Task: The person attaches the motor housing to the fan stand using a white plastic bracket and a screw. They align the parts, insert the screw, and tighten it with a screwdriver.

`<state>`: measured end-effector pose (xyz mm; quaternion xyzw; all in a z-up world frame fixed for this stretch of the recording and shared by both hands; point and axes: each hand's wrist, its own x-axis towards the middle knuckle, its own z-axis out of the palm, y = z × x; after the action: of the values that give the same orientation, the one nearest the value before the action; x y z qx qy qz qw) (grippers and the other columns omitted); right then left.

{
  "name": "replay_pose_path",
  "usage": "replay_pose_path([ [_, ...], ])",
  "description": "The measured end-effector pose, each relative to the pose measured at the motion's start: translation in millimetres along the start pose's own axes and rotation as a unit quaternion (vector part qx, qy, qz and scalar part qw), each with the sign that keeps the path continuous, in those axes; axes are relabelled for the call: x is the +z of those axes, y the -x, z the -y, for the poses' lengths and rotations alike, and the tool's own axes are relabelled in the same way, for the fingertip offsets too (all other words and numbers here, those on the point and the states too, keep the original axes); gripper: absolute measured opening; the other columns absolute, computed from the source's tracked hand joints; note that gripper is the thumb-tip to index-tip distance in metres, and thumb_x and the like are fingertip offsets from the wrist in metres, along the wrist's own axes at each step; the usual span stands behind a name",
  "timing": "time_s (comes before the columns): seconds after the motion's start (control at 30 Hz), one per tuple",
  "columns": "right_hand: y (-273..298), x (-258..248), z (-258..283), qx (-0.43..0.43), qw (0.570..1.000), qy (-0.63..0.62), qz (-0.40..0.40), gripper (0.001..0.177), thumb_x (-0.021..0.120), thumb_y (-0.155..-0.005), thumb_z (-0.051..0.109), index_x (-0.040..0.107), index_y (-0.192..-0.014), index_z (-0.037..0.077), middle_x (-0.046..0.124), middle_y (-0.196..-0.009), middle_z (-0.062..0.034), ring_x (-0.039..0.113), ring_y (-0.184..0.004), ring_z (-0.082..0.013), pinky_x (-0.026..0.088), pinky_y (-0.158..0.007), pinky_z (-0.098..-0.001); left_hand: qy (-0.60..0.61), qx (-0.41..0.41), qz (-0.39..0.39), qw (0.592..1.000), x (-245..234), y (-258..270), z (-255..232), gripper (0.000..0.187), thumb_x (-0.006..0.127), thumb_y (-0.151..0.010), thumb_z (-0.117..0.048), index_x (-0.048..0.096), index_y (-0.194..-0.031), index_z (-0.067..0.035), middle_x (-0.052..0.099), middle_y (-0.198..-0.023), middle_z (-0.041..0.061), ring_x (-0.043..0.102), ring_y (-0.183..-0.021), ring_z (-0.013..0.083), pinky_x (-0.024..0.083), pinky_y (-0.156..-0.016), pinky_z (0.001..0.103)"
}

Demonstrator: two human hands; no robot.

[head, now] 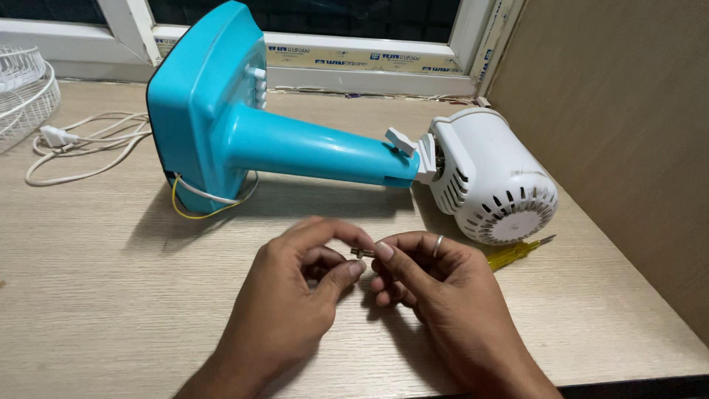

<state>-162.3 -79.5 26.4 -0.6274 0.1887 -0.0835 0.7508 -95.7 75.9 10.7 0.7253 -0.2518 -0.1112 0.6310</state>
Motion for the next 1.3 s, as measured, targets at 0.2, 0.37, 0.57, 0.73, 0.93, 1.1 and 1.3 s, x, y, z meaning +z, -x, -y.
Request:
replay_pose_path([
  [0.2,-0.5,-0.7,0.2,0.011,1.0,-0.005,-0.01,0.024,0.068,-0.091,0.012,0.072,-0.103,-0.008,0.073,-0.082,-0.0177,0.07,-0.069,-0.0205,0.063,-0.064,-0.0333,-0.033,-0.04,-0.032,0.998,0.0,-2.5,0.0,0.019,0.077,-0.095,-0.02,0.077,-0.112,-0.01,0.077,-0.087,0.004,0.073,-0.077,0.0107,0.06,-0.065,0.029],
  [0.37,-0.8,-1.6,-1.0,0.0,1.0,-0.014,0.003,0.024,0.065,-0.089,0.008,0.072,-0.104,-0.009,0.073,-0.082,-0.0178,0.071,-0.069,-0.0202,0.063,-0.064,-0.0327,0.027,-0.009,-0.01,1.0,-0.8,1.0,-1.4,0.027,0.073,-0.085,-0.015,0.075,-0.111,-0.011,0.074,-0.096,-0.007,0.076,-0.081,0.0055,0.062,-0.071,0.024],
  [0.57,-1.6,-2.7,-1.9,-0.005,1.0,-0.01,0.004,0.023,0.066,-0.088,0.008,0.072,-0.103,-0.008,0.074,-0.082,-0.0179,0.071,-0.068,-0.0197,0.063,-0.063,-0.032,-0.076,-0.034,-0.026,0.996,-0.1,-2.5,2.1,0.019,0.075,-0.095,-0.02,0.079,-0.11,-0.009,0.074,-0.082,0.0,0.071,-0.075,0.0102,0.057,-0.068,0.027],
  [0.73,-0.2,-1.7,-1.1,0.005,1.0,-0.026,0.001,0.023,0.066,-0.088,0.008,0.071,-0.103,-0.009,0.072,-0.081,-0.0178,0.07,-0.067,-0.0201,0.063,-0.061,-0.0337,0.007,0.029,-0.038,0.999,-0.6,1.1,4.3,0.024,0.077,-0.085,-0.012,0.076,-0.108,-0.007,0.07,-0.097,-0.009,0.072,-0.077,0.0083,0.059,-0.064,0.025],
  [0.93,0.3,-0.7,0.9,0.008,1.0,-0.02,-0.003,0.023,0.068,-0.091,0.012,0.071,-0.102,-0.008,0.073,-0.081,-0.0171,0.07,-0.068,-0.0195,0.063,-0.061,-0.0327,-0.088,-0.05,-0.035,0.994,-0.4,-2.8,-4.3,0.019,0.073,-0.095,-0.025,0.078,-0.105,-0.01,0.075,-0.089,0.007,0.074,-0.075,0.01,0.058,-0.064,0.026],
  [1.1,0.4,-1.3,0.5,0.004,1.0,-0.018,-0.007,0.022,0.067,-0.089,0.009,0.071,-0.102,-0.008,0.073,-0.083,-0.0168,0.071,-0.069,-0.0193,0.063,-0.063,-0.0314,-0.068,-0.069,-0.041,0.994,0.4,-4.5,-5.3,0.041,0.061,-0.099,-0.036,0.075,-0.083,-0.001,0.072,-0.087,0.008,0.067,-0.068,0.0116,0.056,-0.062,0.027],
  [1.3,-1.5,-1.9,-0.2,0.0,1.0,-0.002,-0.005,0.022,0.067,-0.09,0.011,0.072,-0.102,-0.007,0.073,-0.082,-0.0168,0.071,-0.068,-0.019,0.063,-0.062,-0.0308,0.012,0.136,-0.012,0.991,-3.3,-1.0,5.4,0.038,0.058,-0.103,-0.034,0.079,-0.094,-0.003,0.063,-0.107,0.002,0.064,-0.08,0.0079,0.055,-0.068,0.023],
])
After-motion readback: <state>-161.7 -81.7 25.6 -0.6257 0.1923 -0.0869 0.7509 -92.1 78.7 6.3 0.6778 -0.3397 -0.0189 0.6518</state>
